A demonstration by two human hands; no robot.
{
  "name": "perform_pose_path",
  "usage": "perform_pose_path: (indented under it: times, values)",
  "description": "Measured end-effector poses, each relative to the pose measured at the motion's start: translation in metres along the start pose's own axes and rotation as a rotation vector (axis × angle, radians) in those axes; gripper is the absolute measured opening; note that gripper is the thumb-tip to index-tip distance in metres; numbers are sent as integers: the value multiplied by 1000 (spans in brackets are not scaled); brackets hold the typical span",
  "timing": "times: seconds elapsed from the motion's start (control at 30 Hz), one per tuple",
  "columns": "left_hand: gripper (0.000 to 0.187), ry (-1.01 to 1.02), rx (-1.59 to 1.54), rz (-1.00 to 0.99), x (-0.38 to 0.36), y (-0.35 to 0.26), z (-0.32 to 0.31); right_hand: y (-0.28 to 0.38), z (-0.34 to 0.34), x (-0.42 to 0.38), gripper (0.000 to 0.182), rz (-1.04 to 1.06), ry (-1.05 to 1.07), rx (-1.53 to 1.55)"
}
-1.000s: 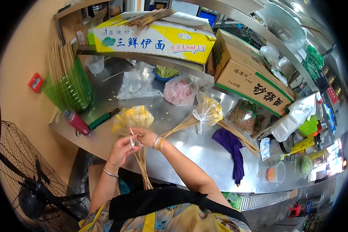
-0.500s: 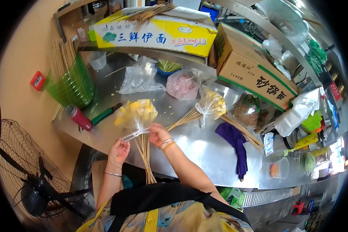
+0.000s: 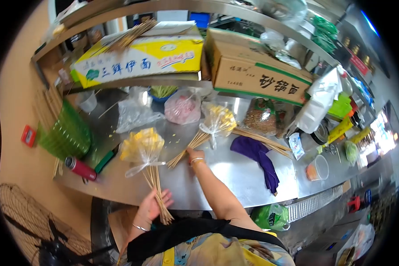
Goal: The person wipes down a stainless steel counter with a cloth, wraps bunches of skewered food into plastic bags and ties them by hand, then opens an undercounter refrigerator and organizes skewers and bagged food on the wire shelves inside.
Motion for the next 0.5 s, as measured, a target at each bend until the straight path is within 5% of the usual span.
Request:
perform_pose_path:
  times: [0.1, 0.17, 0.3, 0.37, 0.4, 0.47, 0.5]
  values:
    - [15, 63, 160, -95, 10, -3, -1, -4, -15, 46, 29, -10, -81, -15]
    - [16, 88, 210, -128, 18, -5, 6, -8, -32, 41, 23, -221, -34, 417]
    - [20, -121, 384, -189, 22, -6, 37, -18, 6, 10, 21, -140, -249, 663]
    - [21, -158, 445, -253, 21, -6, 41, 11, 70, -19, 24, 502, -606, -240]
    - [21, -170, 431, -253, 22, -1, 40, 12, 87, -34, 24, 500, -594, -254]
    - [23, -109, 520, -344, 22, 2, 29, -4, 88, -57, 29, 302, -114, 38]
    - [24, -136, 480, -344, 20, 13, 22, -4, 87, -88, 28, 251, -54, 76]
Point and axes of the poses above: each hand's wrist, its own x-axis towards the middle knuckle, its own z-axis out of the back of the hand, y = z × x, the point moved 8 cm from there along x, towards the middle knuckle, and after that the axes turned 3 degrees about y, right-handed, at the moved point
